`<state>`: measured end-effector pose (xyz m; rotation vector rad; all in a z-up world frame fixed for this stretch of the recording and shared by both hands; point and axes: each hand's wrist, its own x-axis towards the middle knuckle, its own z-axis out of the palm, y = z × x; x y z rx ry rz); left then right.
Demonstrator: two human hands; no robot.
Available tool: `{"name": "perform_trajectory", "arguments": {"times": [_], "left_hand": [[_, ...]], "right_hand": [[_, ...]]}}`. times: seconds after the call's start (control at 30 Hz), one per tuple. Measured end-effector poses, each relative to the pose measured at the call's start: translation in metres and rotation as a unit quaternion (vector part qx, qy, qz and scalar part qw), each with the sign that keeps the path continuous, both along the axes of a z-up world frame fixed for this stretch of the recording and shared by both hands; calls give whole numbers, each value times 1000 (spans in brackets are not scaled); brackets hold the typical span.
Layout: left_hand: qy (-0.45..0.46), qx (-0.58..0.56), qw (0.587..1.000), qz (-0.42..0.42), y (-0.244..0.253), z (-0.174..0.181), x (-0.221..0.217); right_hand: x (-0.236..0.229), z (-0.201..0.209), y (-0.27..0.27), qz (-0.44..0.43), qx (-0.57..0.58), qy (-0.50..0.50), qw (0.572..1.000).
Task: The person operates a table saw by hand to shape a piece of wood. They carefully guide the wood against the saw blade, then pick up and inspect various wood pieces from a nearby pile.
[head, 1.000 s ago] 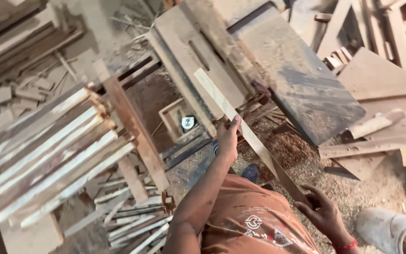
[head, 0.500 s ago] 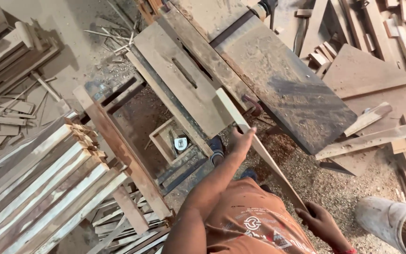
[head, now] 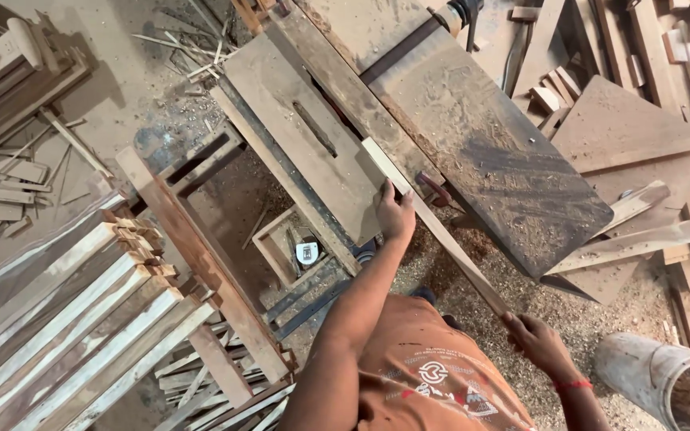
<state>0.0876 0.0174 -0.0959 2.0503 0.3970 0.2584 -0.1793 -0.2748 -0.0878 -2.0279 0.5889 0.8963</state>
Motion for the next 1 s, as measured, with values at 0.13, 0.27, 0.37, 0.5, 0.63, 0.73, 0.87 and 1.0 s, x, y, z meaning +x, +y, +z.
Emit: {"name": "perform_trajectory", "arguments": {"times": [0.13,0.27,0.37,0.5,0.63,0.73,0.87,1.0], "left_hand": [[33,49,998,12,-1,-6,10],[49,75,996,18,-3,-7,12],[71,77,994,31,-12,-5,14],[38,92,992,71,-25,-5,21],[67,139,980,123,-36,5,32],[84,147,978,120,-28,23,47],[160,139,972,103,-3,45,68],[166,113,974,105,13,53,87]], "right_hand": [[14,0,-5,23,-17,11,1000],[14,4,-1,21,-17,3,1000],[16,7,3,19,-22,12,1000],[16,11,6,22,-23,-3,999],[28,10,15,50,-29,-23,998],[46,16,28,39,-39,-25,998],[69,33,44,22,-31,-29,999],[88,37,56,26,-22,-33,999]]}}
